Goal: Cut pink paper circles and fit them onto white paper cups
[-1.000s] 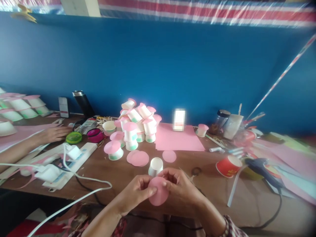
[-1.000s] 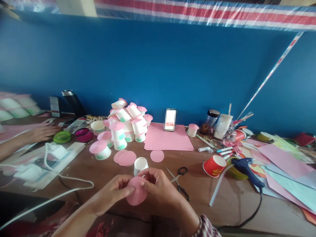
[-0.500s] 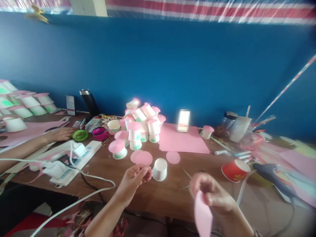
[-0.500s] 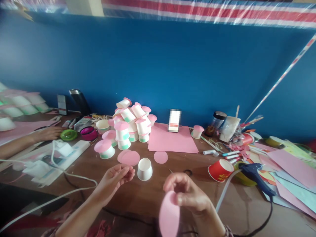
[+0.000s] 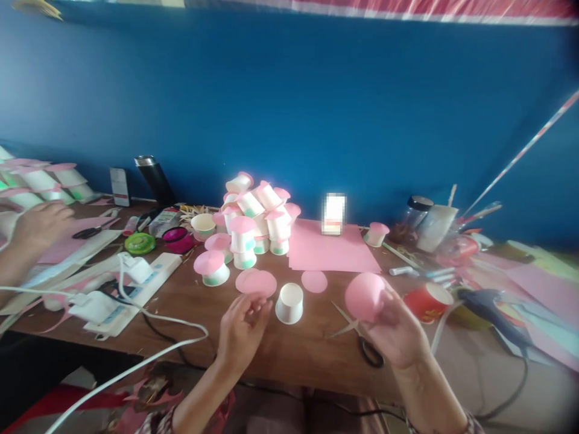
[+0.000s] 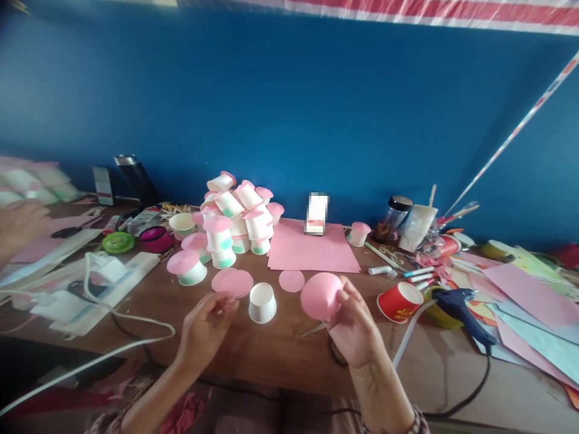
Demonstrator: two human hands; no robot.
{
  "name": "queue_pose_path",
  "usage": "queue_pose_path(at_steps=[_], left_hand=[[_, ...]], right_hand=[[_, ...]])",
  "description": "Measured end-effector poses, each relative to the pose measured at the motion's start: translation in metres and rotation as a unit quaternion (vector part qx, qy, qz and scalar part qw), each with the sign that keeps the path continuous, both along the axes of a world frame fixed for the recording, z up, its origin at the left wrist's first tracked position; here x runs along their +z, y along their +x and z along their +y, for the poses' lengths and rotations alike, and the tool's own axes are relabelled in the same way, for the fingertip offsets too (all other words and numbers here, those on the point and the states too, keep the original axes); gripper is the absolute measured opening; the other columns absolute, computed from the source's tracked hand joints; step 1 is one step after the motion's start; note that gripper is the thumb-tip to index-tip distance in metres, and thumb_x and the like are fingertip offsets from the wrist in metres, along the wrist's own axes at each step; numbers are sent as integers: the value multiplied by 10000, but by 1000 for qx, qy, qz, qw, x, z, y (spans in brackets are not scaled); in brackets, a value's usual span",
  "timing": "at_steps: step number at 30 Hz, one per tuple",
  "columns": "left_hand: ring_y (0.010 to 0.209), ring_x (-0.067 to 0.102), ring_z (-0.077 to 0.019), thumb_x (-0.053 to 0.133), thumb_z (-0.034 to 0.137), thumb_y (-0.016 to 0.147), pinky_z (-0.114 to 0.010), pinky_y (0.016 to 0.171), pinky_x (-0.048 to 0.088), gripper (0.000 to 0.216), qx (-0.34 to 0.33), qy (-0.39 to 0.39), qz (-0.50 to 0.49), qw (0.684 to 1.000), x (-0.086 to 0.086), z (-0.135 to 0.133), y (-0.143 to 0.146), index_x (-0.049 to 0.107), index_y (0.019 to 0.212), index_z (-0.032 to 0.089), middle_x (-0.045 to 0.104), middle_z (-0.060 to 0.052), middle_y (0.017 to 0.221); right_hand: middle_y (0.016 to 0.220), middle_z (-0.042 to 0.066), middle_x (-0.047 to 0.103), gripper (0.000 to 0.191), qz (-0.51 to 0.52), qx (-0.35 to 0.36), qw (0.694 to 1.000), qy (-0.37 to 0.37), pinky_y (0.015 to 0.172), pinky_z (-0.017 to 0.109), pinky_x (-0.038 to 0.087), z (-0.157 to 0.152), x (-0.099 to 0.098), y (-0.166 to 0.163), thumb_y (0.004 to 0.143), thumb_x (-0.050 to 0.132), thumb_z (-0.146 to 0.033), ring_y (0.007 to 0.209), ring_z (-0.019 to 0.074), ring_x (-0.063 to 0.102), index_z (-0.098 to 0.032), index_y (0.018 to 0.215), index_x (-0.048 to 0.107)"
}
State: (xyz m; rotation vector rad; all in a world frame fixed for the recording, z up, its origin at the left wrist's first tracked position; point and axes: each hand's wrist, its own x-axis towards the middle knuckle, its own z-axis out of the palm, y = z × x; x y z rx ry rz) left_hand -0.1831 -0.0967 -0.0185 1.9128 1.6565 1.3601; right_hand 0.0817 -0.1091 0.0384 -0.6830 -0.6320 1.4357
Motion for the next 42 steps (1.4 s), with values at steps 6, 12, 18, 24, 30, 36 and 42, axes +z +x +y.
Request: queue_pose_path(at_steps=[6, 12, 18, 24, 30, 36, 42], left_hand=[[1049, 540, -234, 542, 306, 821, -358, 892, 441, 379, 30, 19, 58, 998, -5, 0, -7, 525, 1186, 203, 574, -100, 1135], [1143, 470, -281, 631, 378, 740, -433, 919, 425, 619, -68, -70, 101, 990, -16, 5, 27, 385, 1280, 204, 512, -111, 1249], [1014, 546, -260, 635, 296, 721, -412, 849, 455, 481, -119, -104, 75, 985, -10, 10, 56, 457, 1163, 228, 588, -72, 1107], [1084, 517, -263, 600, 248, 732, -430, 914, 427, 534, -166, -82, 89, 979, -6, 17, 67, 441, 1242, 232, 560, -84, 1180], [1072, 531, -273, 590, 229, 727, -434, 880, 449, 563, -135, -77, 91, 984, -10, 27, 63, 414, 1262, 221, 568, -93, 1177], [1057, 544, -263, 591, 279, 753, -422, 866, 454, 523, -116, -64, 71, 989, -16, 26, 63, 418, 1242, 214, 576, -99, 1152], [1092, 546, -272, 574, 331, 777, -410, 846, 469, 624, -112, -84, 72, 988, -17, 25, 62, 322, 1331, 196, 554, -128, 1215]], right_hand=[[866, 6, 632, 386, -71, -27, 996, -47, 397, 137, 413, 0, 1, 5, 704, 714, -312, 567, 85, 513, -288, 1082, 641], [787, -35, 602, 397, -28, -42, 997, -62, 393, 71, 390, 4, -14, -4, 714, 724, -265, 511, 21, 455, -266, 1103, 642], [878, -17, 636, 393, -86, -100, 988, -74, 482, 101, 463, 6, -17, 5, 662, 776, -254, 606, 42, 540, -250, 1039, 666], [839, -15, 621, 434, -188, -107, 973, -77, 465, 150, 449, 20, -24, 8, 640, 787, -282, 612, 77, 550, -217, 1042, 637], [874, 0, 620, 419, -122, -63, 987, -87, 511, 162, 477, 32, -25, -16, 636, 776, -262, 619, 70, 547, -207, 1025, 631], [783, 20, 616, 279, -338, -67, 939, -3, 512, 229, 490, 32, -39, -52, 751, 661, -362, 589, 118, 558, -167, 937, 588], [780, 30, 617, 245, -471, -81, 878, 42, 533, 235, 456, 27, -43, -55, 810, 583, -357, 610, 137, 567, -172, 971, 589]])
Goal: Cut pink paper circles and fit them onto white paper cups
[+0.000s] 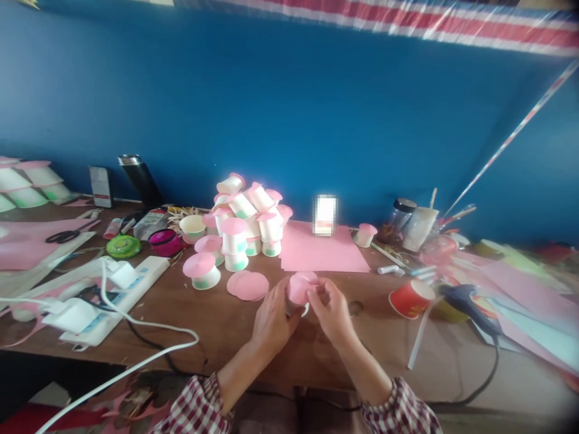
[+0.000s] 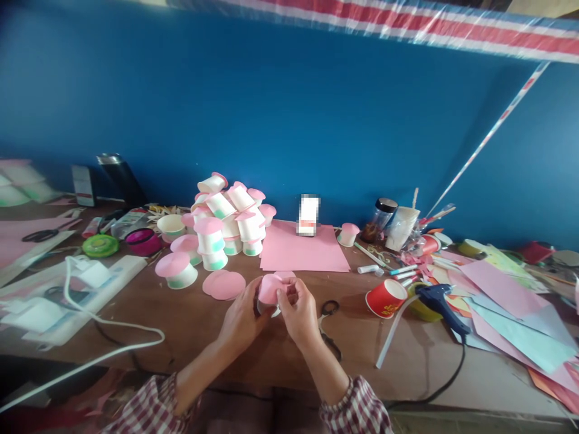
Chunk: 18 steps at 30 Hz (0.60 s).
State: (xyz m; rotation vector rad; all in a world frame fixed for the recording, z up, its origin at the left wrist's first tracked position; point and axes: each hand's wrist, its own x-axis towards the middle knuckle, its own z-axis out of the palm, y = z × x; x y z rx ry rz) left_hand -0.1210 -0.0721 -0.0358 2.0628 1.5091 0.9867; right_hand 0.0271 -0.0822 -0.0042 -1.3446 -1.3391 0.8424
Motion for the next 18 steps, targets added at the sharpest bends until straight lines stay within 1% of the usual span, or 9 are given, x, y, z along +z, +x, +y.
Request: queue_pose_path(at_steps=[2, 4, 6, 10, 12, 13, 15, 17, 18], left_hand=[[1137, 525, -286, 559, 326, 788, -419, 859, 468, 738, 5, 12, -5, 1000, -2, 0, 0, 182, 1402, 167, 508, -164, 1282], [1168, 506, -291, 548, 308, 795, -420, 874, 465, 785, 0, 33, -6, 999, -4, 0, 0, 106, 1426, 160, 474, -178, 1324], [1180, 496, -280, 542, 294, 800, -410, 894, 460, 741, -11, 55, 4, 998, -5, -1, 1, 154, 1421, 182, 470, -159, 1337], [1131, 525, -252, 530, 299, 813, -377, 883, 473, 577, -14, 75, 24, 997, -6, -2, 1, 334, 1350, 223, 533, -110, 1273], [1110, 535, -244, 518, 297, 820, -366, 867, 480, 541, -14, 75, 30, 997, -6, -3, 0, 360, 1333, 228, 546, -101, 1254], [1111, 532, -242, 510, 285, 823, -365, 866, 479, 538, -17, 76, 34, 996, -5, -3, 0, 356, 1335, 229, 544, -98, 1256], [1126, 520, -239, 499, 252, 821, -366, 872, 476, 547, -23, 77, 41, 996, -5, -2, -1, 341, 1344, 228, 535, -94, 1270], [1140, 511, -241, 507, 219, 802, -372, 882, 471, 573, -22, 77, 45, 996, -5, -2, -1, 332, 1348, 221, 531, -94, 1278], [1142, 510, -242, 514, 204, 790, -373, 884, 471, 592, -19, 75, 45, 996, -5, -2, -1, 326, 1351, 219, 529, -94, 1283]], right_hand=[[768, 26, 608, 251, -14, 7, 1000, 4, 536, 233, 444, -1, 1, 1, 822, 567, -361, 602, 134, 552, -172, 984, 588], [746, 17, 594, 256, -15, 13, 1000, -1, 524, 228, 435, -1, 1, 1, 825, 558, -368, 584, 128, 534, -172, 988, 586], [724, 13, 588, 253, -23, 7, 1000, -2, 522, 228, 434, -1, 0, 0, 822, 559, -369, 578, 130, 531, -170, 976, 588], [698, 4, 590, 246, -51, 6, 999, 5, 529, 236, 440, -1, -3, 0, 832, 547, -370, 566, 135, 540, -182, 987, 576], [718, 3, 593, 275, -86, 11, 996, 4, 543, 245, 453, -2, -5, 2, 823, 562, -377, 572, 138, 549, -194, 1028, 558], [752, 9, 599, 318, -108, 11, 994, 6, 560, 256, 465, -3, -5, 4, 802, 590, -383, 593, 146, 560, -199, 1057, 545], [897, 45, 606, 465, -152, 6, 988, 17, 627, 295, 497, -3, -7, 6, 742, 656, -382, 693, 176, 590, -206, 1145, 504], [1082, 89, 566, 579, -189, 0, 981, 40, 736, 350, 509, -3, -8, 7, 703, 689, -342, 866, 223, 594, -221, 1223, 465], [1152, 98, 537, 602, -204, -1, 978, 52, 791, 374, 500, -3, -8, 7, 698, 689, -309, 951, 243, 578, -234, 1247, 453]])
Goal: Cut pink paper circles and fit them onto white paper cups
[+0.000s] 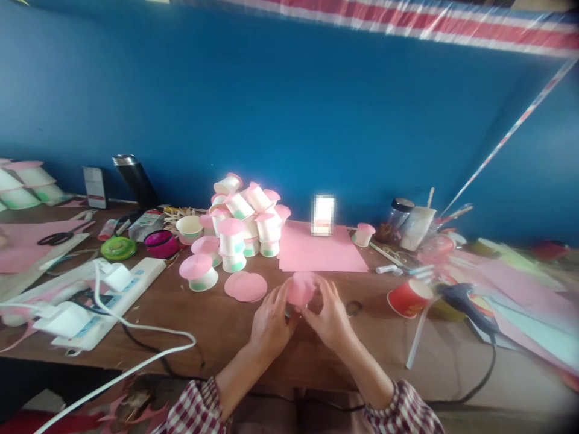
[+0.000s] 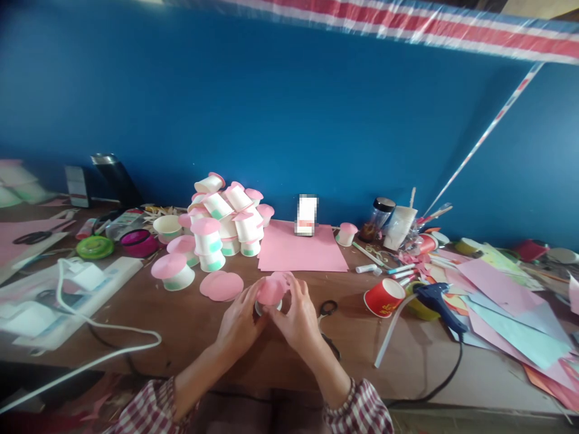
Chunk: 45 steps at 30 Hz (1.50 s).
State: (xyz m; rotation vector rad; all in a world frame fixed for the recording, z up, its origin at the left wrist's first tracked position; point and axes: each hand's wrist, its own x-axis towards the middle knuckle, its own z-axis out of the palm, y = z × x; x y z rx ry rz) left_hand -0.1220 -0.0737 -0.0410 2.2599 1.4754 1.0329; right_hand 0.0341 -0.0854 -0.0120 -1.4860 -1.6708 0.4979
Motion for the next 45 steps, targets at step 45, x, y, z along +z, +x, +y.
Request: queue_pose_path(at_steps=[45], left_hand=[[698, 585, -151, 537, 54, 786, -275, 650, 468, 204, -51, 107, -141, 983, -7, -35, -29, 579, 930, 192, 650, -31, 767]], right_hand=[[1132, 141, 564, 581, -80, 43, 994, 67, 764, 378, 488, 122, -24, -101, 796, 601, -324, 954, 272, 591, -190, 1319, 388]])
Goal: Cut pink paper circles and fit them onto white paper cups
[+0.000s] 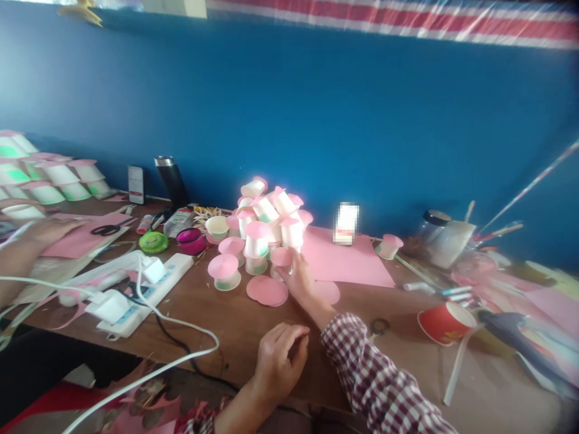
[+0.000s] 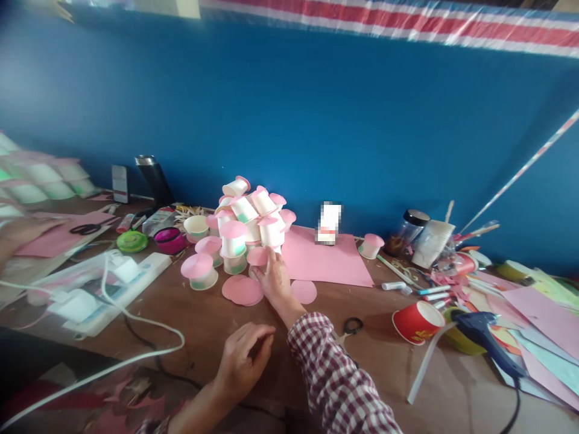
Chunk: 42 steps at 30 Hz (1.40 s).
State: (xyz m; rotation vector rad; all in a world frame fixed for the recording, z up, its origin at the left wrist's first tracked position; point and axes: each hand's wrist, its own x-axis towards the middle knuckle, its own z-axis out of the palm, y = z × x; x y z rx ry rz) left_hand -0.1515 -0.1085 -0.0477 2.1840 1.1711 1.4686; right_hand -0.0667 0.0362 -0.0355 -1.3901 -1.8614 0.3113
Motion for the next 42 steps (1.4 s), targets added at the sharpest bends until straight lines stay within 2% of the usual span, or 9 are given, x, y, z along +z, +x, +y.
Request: queue_pose_path(at_steps=[6, 9, 15, 21, 26, 31, 34, 39, 42], left_hand=[[706, 588, -146, 539, 53, 784, -268, 659, 472, 218, 2, -2, -3, 1000, -2, 0, -1, 580, 943, 196, 649, -29, 775], [720, 592, -147, 539, 55, 786, -267, 670, 477, 223, 0, -2, -4, 1000, -2, 1, -1, 580, 953, 197, 645, -28, 776], [784, 605, -155, 526, 80, 807, -269, 717, 502, 197, -3, -8, 9, 1000, 0, 4, 0, 604, 950, 192, 642, -46, 826], [690, 613, -129, 518, 111, 836, -215, 631, 508, 183, -32, 2, 25, 999, -1, 4, -1, 637, 951, 191, 628, -31, 755], [612, 608, -118, 567, 144, 818, -198, 574, 493, 138, -63, 28, 51, 996, 1, 4, 7, 650, 912, 201, 642, -8, 706], [694, 613, -127, 533, 121, 828, -222, 648, 491, 188, -86, 16, 19, 996, 18, 9, 36, 609, 981, 200, 658, -22, 803], [770, 596, -145, 516, 127, 832, -252, 684, 480, 260, -102, -13, 5, 995, 30, 18, 63, 565, 1075, 204, 639, -38, 873], [760, 540, -166, 484, 125, 823, -300, 686, 440, 126, -122, -20, 1, 992, 40, 32, 110, 543, 914, 189, 595, -31, 808], [749, 518, -165, 462, 72, 791, -301, 675, 429, 183, -158, -19, -9, 987, 37, 37, 126, 529, 919, 185, 580, -37, 810]], right_hand=[[1219, 130, 505, 610, -20, 11, 1000, -10, 745, 352, 493, -12, 14, 6, 794, 590, -295, 962, 248, 588, -228, 1345, 338], [1260, 115, 465, 582, -43, -1, 999, -12, 717, 336, 500, -20, 24, 9, 787, 591, -294, 959, 236, 586, -250, 1321, 363], [1236, 121, 472, 519, -115, 3, 993, -28, 706, 354, 513, -37, 38, 32, 767, 624, -290, 897, 233, 604, -203, 1248, 449], [1196, 109, 515, 463, -86, 63, 992, -68, 757, 344, 517, -85, 60, 70, 762, 653, -293, 968, 228, 584, -202, 1191, 505], [1171, 90, 541, 419, -56, 95, 992, -65, 788, 320, 510, -125, 68, 102, 773, 647, -270, 995, 217, 570, -215, 1171, 527], [1049, 53, 589, 364, -17, 79, 993, -82, 755, 290, 501, -149, 77, 127, 783, 628, -191, 883, 174, 586, -228, 1138, 554], [1076, 50, 585, 370, 12, 72, 995, -72, 798, 280, 493, -158, 86, 137, 788, 611, -151, 926, 168, 581, -234, 1142, 545], [1142, 84, 554, 381, -14, 31, 999, -34, 863, 332, 495, -168, 95, 155, 798, 596, -172, 998, 205, 575, -233, 1167, 520], [1224, 107, 505, 467, -58, -6, 998, -27, 894, 374, 491, -173, 94, 163, 789, 592, -177, 1053, 232, 557, -236, 1236, 471]])
